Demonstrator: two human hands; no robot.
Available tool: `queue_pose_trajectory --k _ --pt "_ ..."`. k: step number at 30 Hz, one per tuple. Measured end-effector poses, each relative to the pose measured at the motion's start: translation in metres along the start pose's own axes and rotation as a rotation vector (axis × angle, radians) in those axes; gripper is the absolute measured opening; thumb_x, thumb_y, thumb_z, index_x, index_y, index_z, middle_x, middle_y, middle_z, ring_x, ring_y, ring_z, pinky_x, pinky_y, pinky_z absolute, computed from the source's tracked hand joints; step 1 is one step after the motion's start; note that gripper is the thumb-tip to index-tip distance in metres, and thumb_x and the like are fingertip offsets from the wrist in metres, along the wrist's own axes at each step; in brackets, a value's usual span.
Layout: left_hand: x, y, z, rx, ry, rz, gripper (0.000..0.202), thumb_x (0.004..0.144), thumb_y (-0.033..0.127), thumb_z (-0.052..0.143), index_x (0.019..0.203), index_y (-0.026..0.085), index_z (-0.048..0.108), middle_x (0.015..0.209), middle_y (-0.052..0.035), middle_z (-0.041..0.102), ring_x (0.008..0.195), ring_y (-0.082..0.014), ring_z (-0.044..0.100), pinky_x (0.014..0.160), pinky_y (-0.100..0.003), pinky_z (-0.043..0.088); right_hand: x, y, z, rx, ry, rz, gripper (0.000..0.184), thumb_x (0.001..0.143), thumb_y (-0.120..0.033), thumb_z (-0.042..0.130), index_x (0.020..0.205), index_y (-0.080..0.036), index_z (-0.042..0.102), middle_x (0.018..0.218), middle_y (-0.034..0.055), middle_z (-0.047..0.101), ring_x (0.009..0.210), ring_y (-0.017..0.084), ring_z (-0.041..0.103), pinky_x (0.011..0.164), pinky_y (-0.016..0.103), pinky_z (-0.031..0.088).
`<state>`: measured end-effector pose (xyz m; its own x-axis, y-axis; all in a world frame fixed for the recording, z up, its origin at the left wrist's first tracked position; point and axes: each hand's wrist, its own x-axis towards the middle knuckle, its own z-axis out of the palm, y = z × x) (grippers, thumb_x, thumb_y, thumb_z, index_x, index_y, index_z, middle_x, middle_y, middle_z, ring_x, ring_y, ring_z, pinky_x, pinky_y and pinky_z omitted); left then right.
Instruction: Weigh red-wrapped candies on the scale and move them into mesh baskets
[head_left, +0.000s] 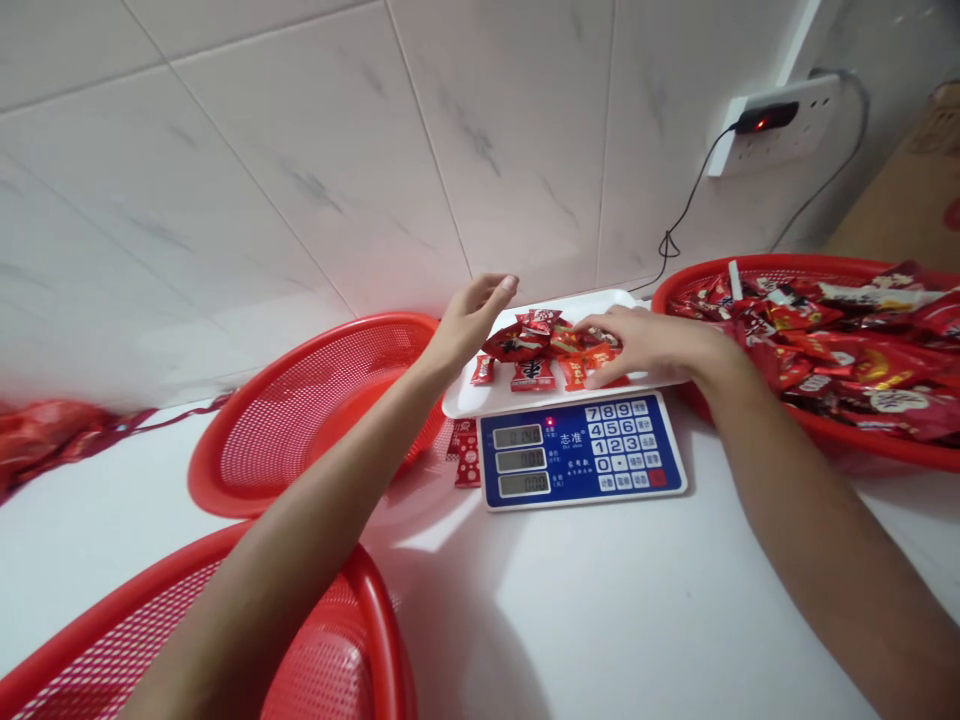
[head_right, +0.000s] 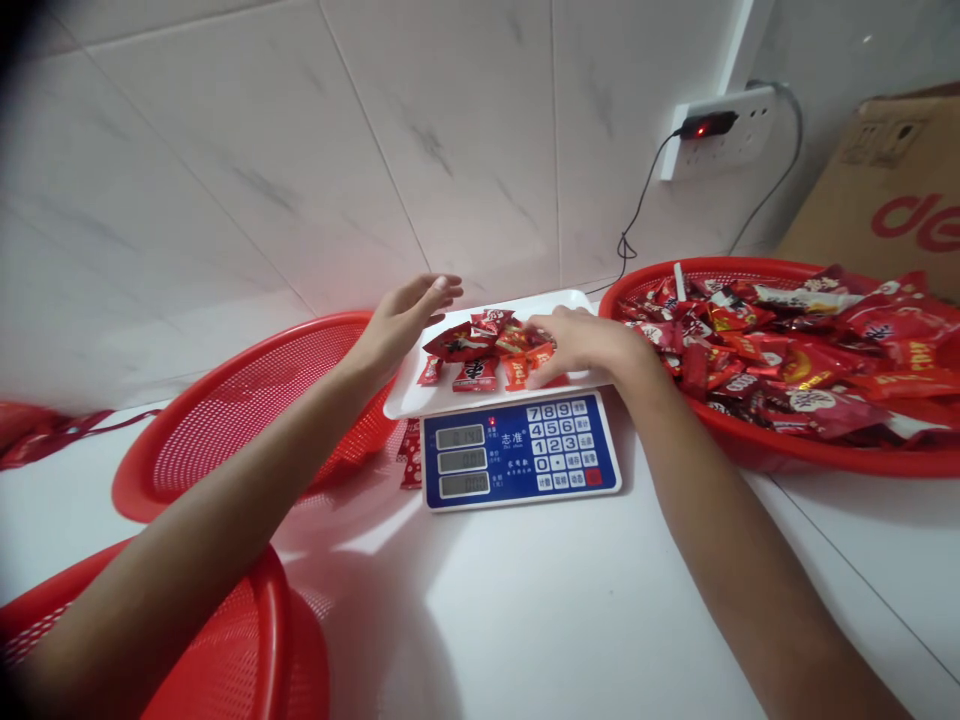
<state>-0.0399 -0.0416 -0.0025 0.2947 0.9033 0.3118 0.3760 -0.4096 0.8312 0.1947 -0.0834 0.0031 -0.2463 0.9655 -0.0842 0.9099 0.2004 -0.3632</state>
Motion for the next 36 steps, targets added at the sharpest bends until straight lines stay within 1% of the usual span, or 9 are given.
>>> queue_pose_trajectory --k 4,9,14,18,23,27,30,34,36 --pt "0.007 0.003 0.004 0.065 -0.072 -0.054 0.036 0.101 0.047 0.054 0.118 0.018 0.064 0.13 -0.013 0.07 0.129 -0.0292 0.061 0.108 -0.041 0.048 0.006 -0.002 0.006 0.07 -0.021 0.001 0.047 0.08 -0.02 0.07 0.126 -0.025 0.067 0.117 0.0062 0.069 0.096 0.02 0.066 0.077 0.027 0.048" --pt "0.012 0.017 0.011 0.213 -0.205 -0.009 0.035 0.1 0.047 0.055 0.113 0.017 0.067 0.125 -0.0121 0.072 0.121 -0.03 0.064 0.105 -0.042 0.05 0.005 -0.002 0.005 0.163 0.032 0.021 0.034 0.075 -0.011 0.067 0.107 -0.02 0.072 0.081 0.0002 0.068 0.067 0.014 0.06 0.062 0.026 0.042" --pt "0.006 0.037 0.01 0.175 -0.198 0.06 0.038 0.102 0.05 0.053 0.116 0.016 0.065 0.129 -0.0122 0.07 0.125 -0.0282 0.062 0.108 -0.04 0.048 -0.008 -0.006 -0.007 0.232 0.123 0.091 0.021 0.075 -0.009 0.063 0.09 -0.018 0.074 0.06 -0.0014 0.062 0.058 0.014 0.057 0.055 0.026 0.038" --pt "0.006 0.041 0.008 0.318 -0.186 0.061 0.039 0.097 0.049 0.057 0.121 0.019 0.064 0.131 -0.0133 0.067 0.123 -0.0307 0.062 0.105 -0.042 0.049 -0.009 -0.004 -0.006 0.166 0.125 0.13 0.041 0.073 -0.008 0.064 0.111 -0.019 0.074 0.078 0.0023 0.07 0.065 0.015 0.061 0.057 0.026 0.041" --pt "0.009 0.031 0.011 0.845 -0.511 -0.051 0.065 0.066 0.044 0.082 0.127 0.025 0.066 0.114 -0.0139 0.07 0.098 -0.0354 0.065 0.087 -0.045 0.053 0.001 0.006 0.005 0.01 0.106 0.177 0.059 0.075 -0.017 0.073 0.133 -0.02 0.066 0.131 0.0119 0.064 0.095 0.021 0.066 0.068 0.027 0.048" --pt "0.01 0.026 0.009 0.849 -0.546 0.013 0.047 0.068 0.036 0.075 0.113 0.025 0.071 0.102 -0.0103 0.069 0.093 -0.0313 0.064 0.084 -0.04 0.052 0.002 0.007 0.006 0.002 0.165 0.191 0.068 0.079 -0.021 0.072 0.146 -0.019 0.057 0.148 0.0167 0.051 0.112 0.025 0.065 0.079 0.028 0.051" --pt "0.011 0.025 0.005 0.813 -0.526 0.02 0.044 0.068 0.028 0.072 0.112 0.026 0.072 0.106 -0.0093 0.069 0.091 -0.0295 0.065 0.082 -0.039 0.052 0.002 0.005 0.006 -0.032 0.187 0.193 0.06 0.08 -0.015 0.07 0.139 -0.016 0.063 0.143 0.0177 0.057 0.114 0.027 0.065 0.081 0.029 0.051" --pt "0.011 0.022 0.0 0.783 -0.493 0.018 0.039 0.065 0.017 0.068 0.102 0.026 0.074 0.097 -0.0066 0.07 0.085 -0.0275 0.066 0.079 -0.037 0.051 0.004 0.002 0.007 -0.047 0.142 0.157 0.042 0.079 -0.008 0.066 0.12 -0.015 0.074 0.106 0.0119 0.074 0.101 0.024 0.069 0.076 0.028 0.049" --pt "0.011 0.022 -0.004 0.798 -0.463 0.028 0.036 0.065 0.015 0.067 0.098 0.026 0.075 0.093 -0.006 0.069 0.084 -0.0266 0.065 0.08 -0.037 0.051 0.005 -0.001 0.009 -0.071 0.156 0.167 0.038 0.079 -0.008 0.066 0.116 -0.013 0.075 0.102 0.0133 0.075 0.098 0.025 0.069 0.075 0.029 0.049"
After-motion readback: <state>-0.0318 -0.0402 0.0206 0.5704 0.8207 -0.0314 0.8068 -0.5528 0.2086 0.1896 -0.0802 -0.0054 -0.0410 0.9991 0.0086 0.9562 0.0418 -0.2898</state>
